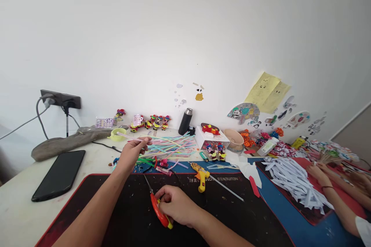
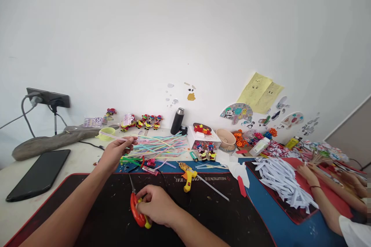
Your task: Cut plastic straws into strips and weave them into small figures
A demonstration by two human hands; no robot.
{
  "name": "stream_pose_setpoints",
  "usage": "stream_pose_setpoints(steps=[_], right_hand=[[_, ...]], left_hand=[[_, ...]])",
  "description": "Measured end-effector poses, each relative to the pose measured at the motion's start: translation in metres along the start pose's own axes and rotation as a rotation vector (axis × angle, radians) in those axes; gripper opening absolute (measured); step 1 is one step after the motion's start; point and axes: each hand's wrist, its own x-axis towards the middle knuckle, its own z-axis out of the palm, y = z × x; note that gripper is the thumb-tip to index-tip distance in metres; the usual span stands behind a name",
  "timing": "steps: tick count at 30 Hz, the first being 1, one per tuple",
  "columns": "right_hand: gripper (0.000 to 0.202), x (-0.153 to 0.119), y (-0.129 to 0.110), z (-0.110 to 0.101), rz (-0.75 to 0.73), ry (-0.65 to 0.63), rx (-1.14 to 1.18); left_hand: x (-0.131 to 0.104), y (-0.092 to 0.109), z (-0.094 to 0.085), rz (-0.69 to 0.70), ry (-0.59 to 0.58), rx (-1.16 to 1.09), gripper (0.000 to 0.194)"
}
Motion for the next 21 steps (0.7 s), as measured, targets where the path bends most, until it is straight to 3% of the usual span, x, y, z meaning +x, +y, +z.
stream_pose_setpoints(steps=[4,9,14,21], right_hand=[[0.029,-0.007,0.002,0.002,-0.015,-0.011,0.249],[0.045,-0.019,-0.011,-0.002,-0.215,-0.083,0.530],[0.046,-0.021,-0.023,-0.006,-0.315,-0.118,0.561],[0.051,-0.012,-0.018,-0.006,-0.311,-0.144,0.595]], left_hand=[[0.001,-0.003,0.000,0.004,0.000,0.004,0.066],[0.003,-0.008,-0.001,-0.026,-0.005,-0.001,0.063],[0.003,-0.012,-0.003,-0.081,0.011,-0.047,0.063],[-0.001,-0.016,0.001,-0.259,-0.136,-0.153,0.038]])
